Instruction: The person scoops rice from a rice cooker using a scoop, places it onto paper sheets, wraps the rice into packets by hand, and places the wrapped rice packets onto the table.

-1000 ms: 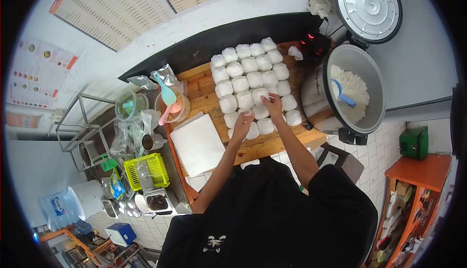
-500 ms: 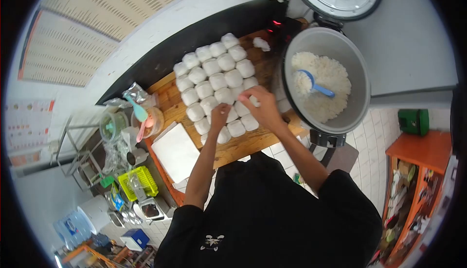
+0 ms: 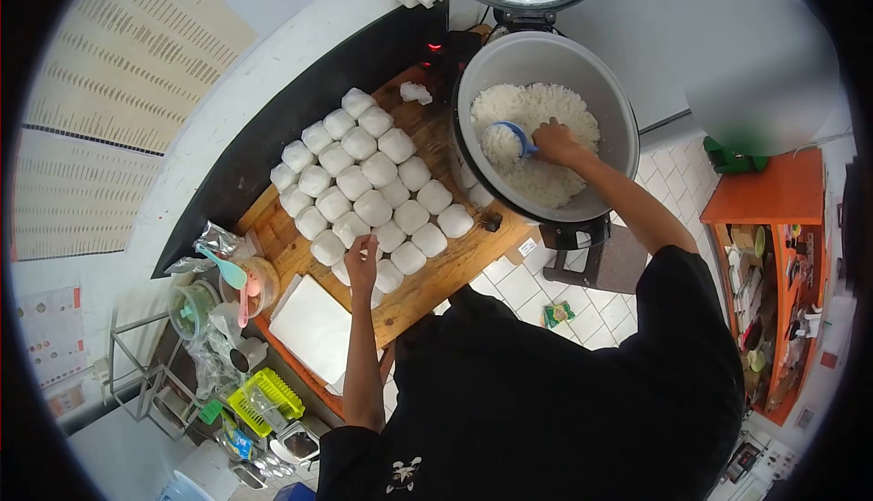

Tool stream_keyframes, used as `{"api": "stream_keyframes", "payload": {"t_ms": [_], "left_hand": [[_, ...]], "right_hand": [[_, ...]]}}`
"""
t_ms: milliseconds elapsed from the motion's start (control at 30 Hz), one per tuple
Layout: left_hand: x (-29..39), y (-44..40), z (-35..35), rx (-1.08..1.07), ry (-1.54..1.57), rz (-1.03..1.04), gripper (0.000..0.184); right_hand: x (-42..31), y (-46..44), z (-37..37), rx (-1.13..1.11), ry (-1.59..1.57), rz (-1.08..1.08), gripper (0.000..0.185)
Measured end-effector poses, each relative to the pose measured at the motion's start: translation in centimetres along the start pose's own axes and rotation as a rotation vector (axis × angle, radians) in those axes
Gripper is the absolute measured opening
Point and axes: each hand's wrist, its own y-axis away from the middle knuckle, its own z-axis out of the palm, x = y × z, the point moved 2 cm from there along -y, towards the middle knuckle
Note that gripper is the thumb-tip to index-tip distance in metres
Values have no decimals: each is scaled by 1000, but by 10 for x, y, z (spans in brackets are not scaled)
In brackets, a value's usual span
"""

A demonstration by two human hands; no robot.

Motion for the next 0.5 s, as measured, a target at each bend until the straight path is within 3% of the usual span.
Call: {"api": "stream_keyframes", "payload": {"t_ms": [33, 133, 200, 367, 433, 500], "left_hand": [[-2, 8, -8, 1, 14, 0, 26], [-12, 50, -41, 46, 2, -42, 24], [-18, 89, -69, 93, 227, -353, 23], [-142, 196, -148, 539, -361, -203, 19], [-163, 235, -171, 517, -590, -262, 47], [-183, 258, -178, 430, -719, -243, 74]], "right_hand": [[-2, -4, 1, -15, 58, 9, 38], [19, 0, -1, -188, -487, -14, 36], [31, 20, -10, -353, -1147, 163, 37], [-32, 133, -110, 92, -1271, 153, 31], [-73, 157, -123, 264, -1185, 92, 25], [-136, 166, -113, 269, -1472, 0, 23]]}}
